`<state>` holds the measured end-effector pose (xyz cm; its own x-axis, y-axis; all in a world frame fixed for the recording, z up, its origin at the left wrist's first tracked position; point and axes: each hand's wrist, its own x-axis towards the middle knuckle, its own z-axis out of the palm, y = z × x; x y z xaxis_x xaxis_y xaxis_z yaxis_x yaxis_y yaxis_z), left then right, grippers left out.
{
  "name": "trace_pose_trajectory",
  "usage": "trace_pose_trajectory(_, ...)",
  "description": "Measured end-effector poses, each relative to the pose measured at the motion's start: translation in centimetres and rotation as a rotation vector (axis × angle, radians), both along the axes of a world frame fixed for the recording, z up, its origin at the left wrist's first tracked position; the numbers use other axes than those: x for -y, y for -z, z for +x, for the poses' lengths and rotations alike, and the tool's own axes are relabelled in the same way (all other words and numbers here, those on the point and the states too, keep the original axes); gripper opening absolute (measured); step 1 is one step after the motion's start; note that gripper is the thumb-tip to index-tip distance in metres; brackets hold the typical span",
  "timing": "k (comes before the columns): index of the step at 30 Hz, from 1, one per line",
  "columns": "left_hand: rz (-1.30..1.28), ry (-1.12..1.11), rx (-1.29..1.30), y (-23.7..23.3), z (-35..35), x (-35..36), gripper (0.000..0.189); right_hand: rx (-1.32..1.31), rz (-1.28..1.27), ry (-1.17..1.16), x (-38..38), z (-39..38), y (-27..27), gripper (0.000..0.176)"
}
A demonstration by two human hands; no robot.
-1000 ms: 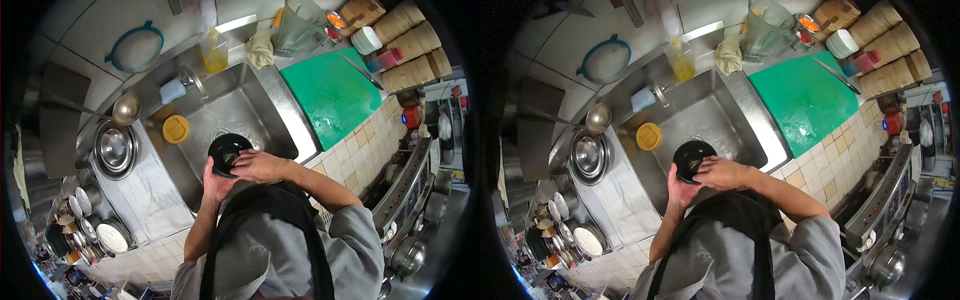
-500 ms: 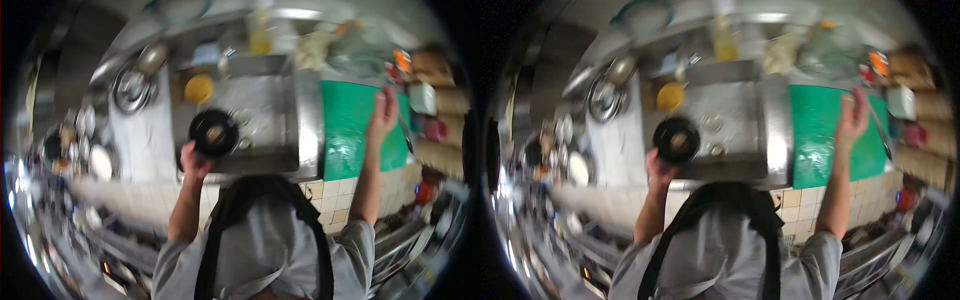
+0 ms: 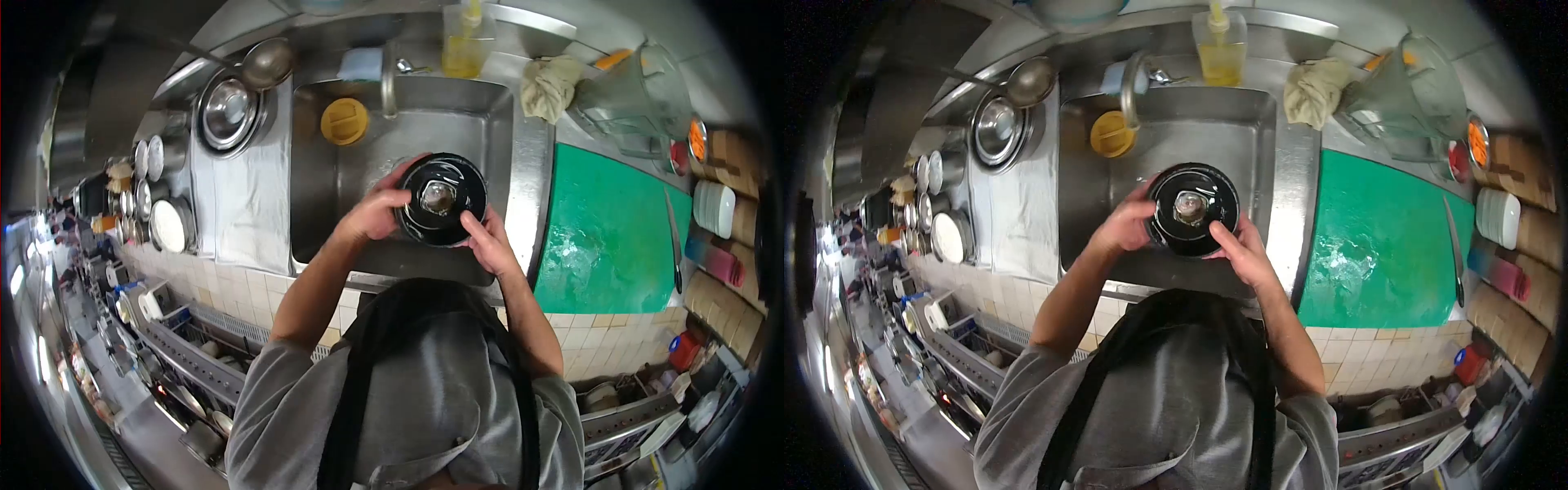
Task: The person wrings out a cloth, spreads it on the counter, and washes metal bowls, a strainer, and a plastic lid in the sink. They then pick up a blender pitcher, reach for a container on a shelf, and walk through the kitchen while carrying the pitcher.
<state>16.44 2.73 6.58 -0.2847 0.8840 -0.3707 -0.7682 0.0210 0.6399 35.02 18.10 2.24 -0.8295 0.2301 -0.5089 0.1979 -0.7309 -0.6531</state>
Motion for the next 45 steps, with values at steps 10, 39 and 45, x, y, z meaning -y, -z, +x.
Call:
trace_pose_trajectory(10,-0.327,-0.615,0.107,9.0,-13.1,-16.0,0.051,0.151,0.243,0.172,-2.4,-0.2,-1.6,0.045)
trace_pose_trajectory(39,-0.247,-0.076,-0.687,3.8,-8.2,-7.0,0.031,0.240,0.097,0.190,1.7,-10.2,3.9,0.059)
trace_pose_trajectory(45,-0.226,0.403,-1.815,2.2,-6.1,-0.3,0.057,0.181,0.143,0.114,1.6,-11.6,4.1,0.057)
